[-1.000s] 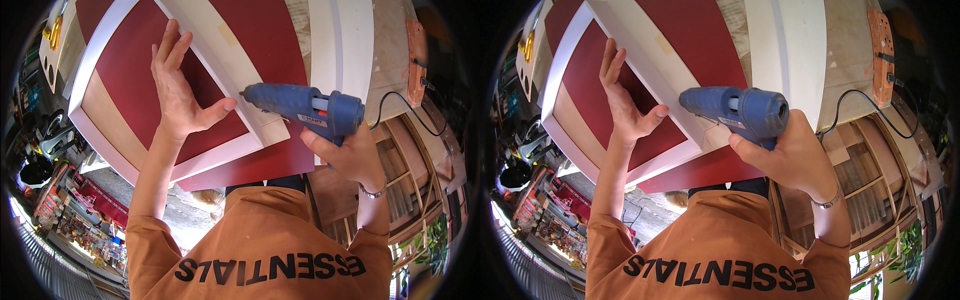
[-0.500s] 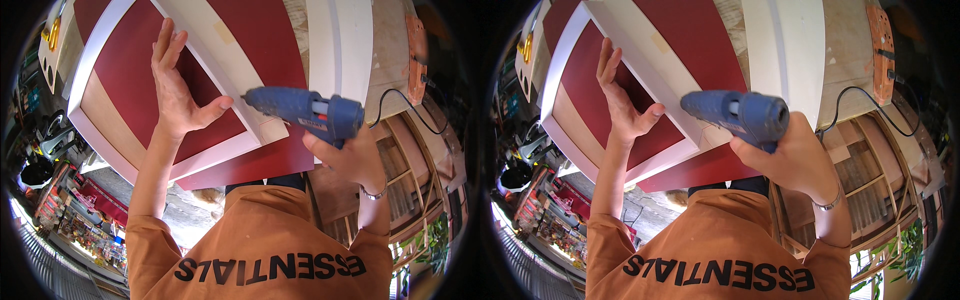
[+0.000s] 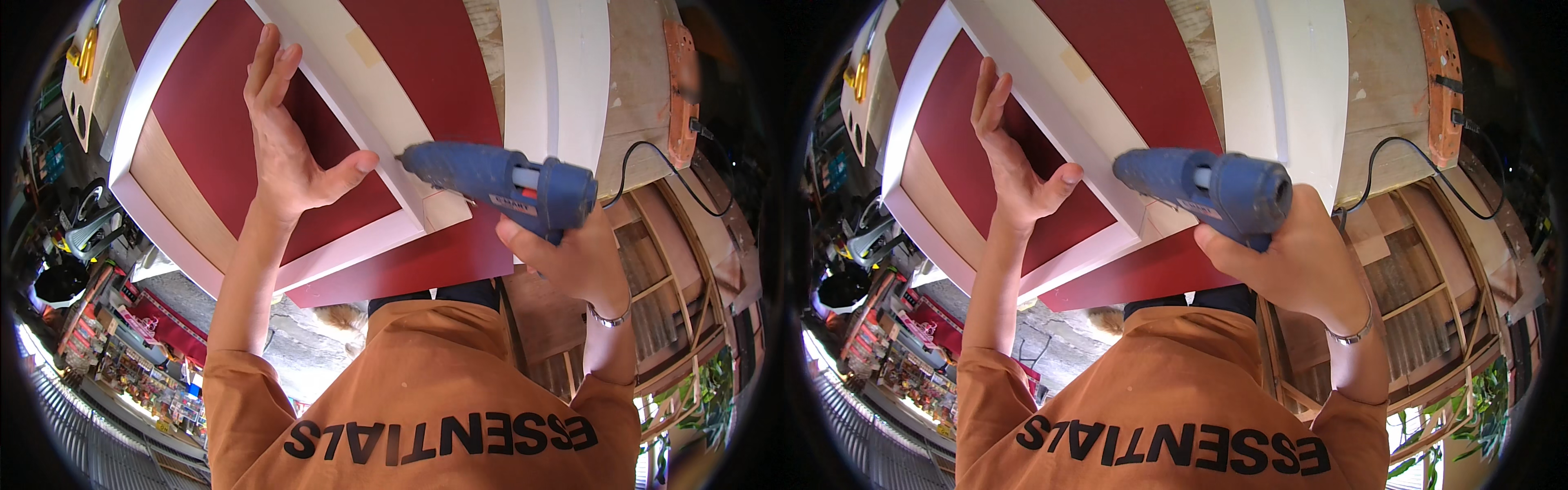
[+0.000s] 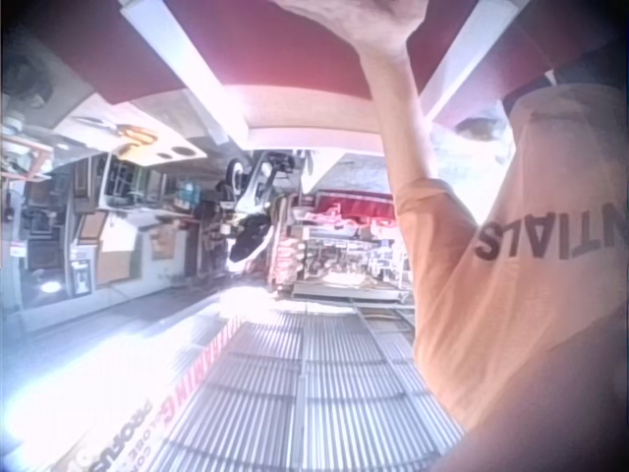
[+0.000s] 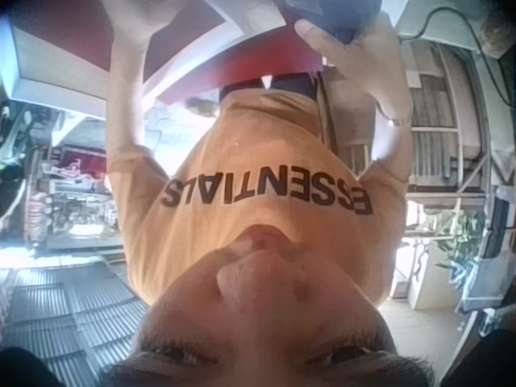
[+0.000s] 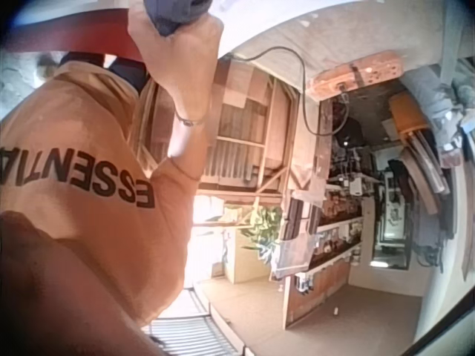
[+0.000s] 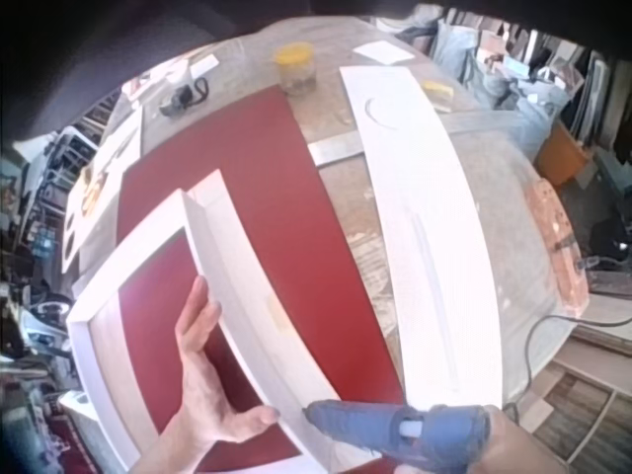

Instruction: The person assembles a white frame onto a red board using a hot glue gun. They apply glue to the frame edges and press the pieces together, then briefly pet a cat before resuming the gluing process.

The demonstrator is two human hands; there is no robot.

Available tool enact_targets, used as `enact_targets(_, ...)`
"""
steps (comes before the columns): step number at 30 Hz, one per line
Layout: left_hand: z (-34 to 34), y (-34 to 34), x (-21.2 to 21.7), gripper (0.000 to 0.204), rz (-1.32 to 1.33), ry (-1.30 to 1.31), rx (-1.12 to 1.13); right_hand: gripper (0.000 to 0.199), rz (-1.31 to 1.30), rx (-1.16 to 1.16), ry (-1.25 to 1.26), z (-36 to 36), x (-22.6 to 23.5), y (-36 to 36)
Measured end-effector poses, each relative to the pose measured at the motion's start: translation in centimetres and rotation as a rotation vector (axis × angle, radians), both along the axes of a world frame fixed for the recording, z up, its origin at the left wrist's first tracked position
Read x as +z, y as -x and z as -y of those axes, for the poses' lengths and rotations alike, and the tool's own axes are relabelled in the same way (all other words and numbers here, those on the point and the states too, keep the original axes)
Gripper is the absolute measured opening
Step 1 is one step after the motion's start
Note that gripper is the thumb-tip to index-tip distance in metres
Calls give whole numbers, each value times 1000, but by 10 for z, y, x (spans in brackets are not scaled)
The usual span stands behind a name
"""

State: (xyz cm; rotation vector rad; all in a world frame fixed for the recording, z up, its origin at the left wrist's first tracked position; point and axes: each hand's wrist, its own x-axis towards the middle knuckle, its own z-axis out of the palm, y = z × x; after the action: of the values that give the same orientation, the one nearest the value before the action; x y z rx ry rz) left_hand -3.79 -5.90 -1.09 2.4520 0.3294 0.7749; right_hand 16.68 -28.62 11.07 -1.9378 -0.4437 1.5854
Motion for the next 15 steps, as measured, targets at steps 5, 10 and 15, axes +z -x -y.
enact_targets(5, -3, 2, -5, 110, 41, -45, -18, 30, -30, 60, -3, 20, 0, -2)
enact_targets(10, 1, -2, -1, 110, 26, 24, -2, 32, -31, 11, -37, 10, -6, -1)
enact_targets(15, 1, -1, -2, 110, 33, 37, -3, 32, -22, -16, -48, 2, -6, 0)
